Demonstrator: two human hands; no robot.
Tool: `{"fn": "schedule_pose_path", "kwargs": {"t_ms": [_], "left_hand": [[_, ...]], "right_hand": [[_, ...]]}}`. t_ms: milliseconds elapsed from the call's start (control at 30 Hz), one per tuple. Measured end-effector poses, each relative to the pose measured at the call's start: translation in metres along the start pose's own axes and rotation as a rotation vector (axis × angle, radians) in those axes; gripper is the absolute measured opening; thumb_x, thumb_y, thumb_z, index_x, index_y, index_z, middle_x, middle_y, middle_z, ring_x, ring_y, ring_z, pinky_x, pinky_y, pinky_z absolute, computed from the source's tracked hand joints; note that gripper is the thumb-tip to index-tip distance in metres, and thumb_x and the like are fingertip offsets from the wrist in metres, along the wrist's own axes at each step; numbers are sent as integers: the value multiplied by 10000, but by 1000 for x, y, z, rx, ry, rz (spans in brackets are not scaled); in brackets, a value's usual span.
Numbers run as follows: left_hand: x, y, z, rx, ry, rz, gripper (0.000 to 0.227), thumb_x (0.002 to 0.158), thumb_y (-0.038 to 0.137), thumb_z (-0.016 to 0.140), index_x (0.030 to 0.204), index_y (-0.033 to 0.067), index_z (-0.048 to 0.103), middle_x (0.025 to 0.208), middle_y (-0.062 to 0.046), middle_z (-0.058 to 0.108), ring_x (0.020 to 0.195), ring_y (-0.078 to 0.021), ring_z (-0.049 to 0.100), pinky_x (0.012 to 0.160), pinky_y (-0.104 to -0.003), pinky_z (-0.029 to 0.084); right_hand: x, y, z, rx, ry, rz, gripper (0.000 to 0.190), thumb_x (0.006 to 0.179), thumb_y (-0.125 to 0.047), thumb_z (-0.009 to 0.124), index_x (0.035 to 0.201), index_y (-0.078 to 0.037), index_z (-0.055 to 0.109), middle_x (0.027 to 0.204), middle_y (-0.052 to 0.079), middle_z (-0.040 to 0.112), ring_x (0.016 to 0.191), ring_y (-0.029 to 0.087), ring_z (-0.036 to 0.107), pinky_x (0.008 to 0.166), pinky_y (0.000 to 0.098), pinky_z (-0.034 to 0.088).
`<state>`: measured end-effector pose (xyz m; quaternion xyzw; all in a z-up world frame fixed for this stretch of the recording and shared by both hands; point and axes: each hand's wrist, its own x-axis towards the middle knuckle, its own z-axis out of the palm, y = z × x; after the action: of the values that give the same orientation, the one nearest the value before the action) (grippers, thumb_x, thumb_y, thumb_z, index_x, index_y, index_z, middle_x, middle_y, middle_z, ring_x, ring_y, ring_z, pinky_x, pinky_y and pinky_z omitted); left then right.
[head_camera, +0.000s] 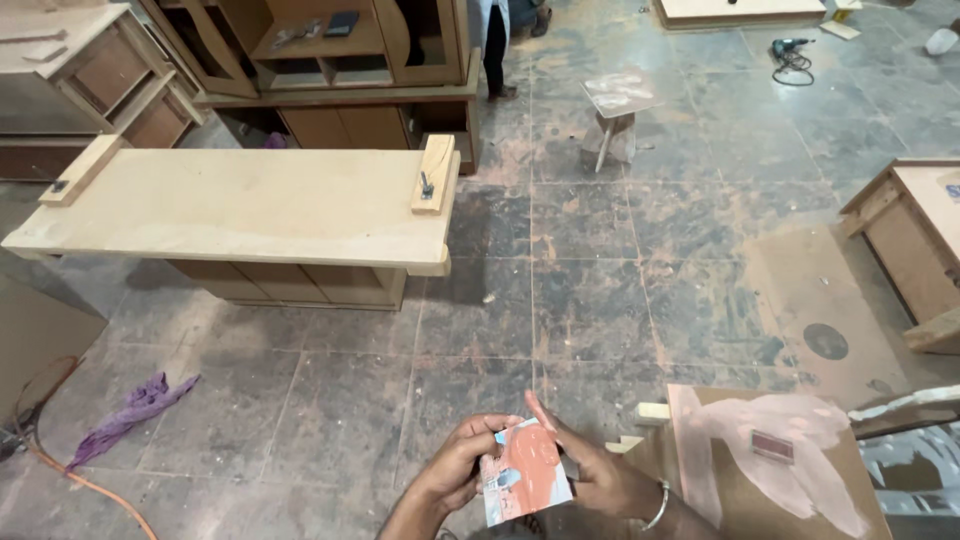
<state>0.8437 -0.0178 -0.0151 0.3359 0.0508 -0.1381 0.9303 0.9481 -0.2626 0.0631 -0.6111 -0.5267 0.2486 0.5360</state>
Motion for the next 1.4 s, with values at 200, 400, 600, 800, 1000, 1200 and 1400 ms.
{"fn": "schedule_pose_path", "kwargs": {"t_ms": [200, 400, 600, 800, 1000, 1200, 1400], "left_hand": [[-9, 35, 29, -57, 401, 35, 480, 750, -46, 485, 1202, -35, 648, 1003, -140, 745, 839, -203, 747, 756, -342, 648], [-7, 14, 26, 30, 248, -74, 464, 798, -51, 514, 1245, -52, 639, 1033, -135, 732, 824, -184, 724, 700, -321, 619], [-10, 30, 32, -49, 361, 10, 488, 766, -45, 483, 1227, -69, 641, 976, -153, 747, 767, -170, 727, 640, -286, 624], [-17, 40, 46, 190, 141, -99, 452, 845, -30, 495, 1270, -99, 632, 837, -87, 701, 549, -69, 602, 445, -221, 492], [-17, 47, 64, 182, 120, -182, 471, 804, -40, 453, 1228, -95, 652, 774, -62, 681, 483, -64, 559, 383, -220, 436], [-15, 35, 55, 145, 218, -205, 368, 807, -36, 500, 1147, -70, 636, 747, -74, 654, 469, -115, 568, 369, -249, 431], [-13, 25, 46, 118, 330, -253, 418, 776, -18, 504, 1165, -68, 645, 715, -90, 642, 437, -133, 551, 362, -266, 440]], "right_hand": [[-11, 10, -7, 23, -51, 404, 765, 970, -91, 673, 1632, -157, 295, 1437, 43, 620, 1254, 206, 604, 1113, 348, 503], [-6, 2, -1, 210, -39, 122, 820, 930, 58, 607, 1648, -95, 242, 1506, 127, 423, 1353, 223, 414, 1120, 378, 415], [-9, -1, 0, 125, -12, 225, 734, 971, 15, 624, 1631, -123, 334, 1405, 74, 553, 1209, 177, 538, 1061, 347, 485], [9, -44, -15, -155, 3, 330, 692, 949, -69, 612, 1588, -198, 378, 1330, 88, 662, 1140, 223, 670, 979, 358, 547], [17, -35, -8, -283, -20, 104, 663, 890, -5, 623, 1522, -153, 492, 1400, 140, 653, 1228, 340, 645, 1032, 419, 497], [5, 3, 7, 30, -105, 210, 636, 883, 13, 634, 1498, -89, 512, 1449, 119, 632, 1285, 224, 635, 1076, 346, 491], [1, 32, 13, 408, -216, 374, 547, 983, -89, 634, 1513, -71, 499, 1425, 43, 640, 1243, 83, 569, 1073, 282, 457]]}}
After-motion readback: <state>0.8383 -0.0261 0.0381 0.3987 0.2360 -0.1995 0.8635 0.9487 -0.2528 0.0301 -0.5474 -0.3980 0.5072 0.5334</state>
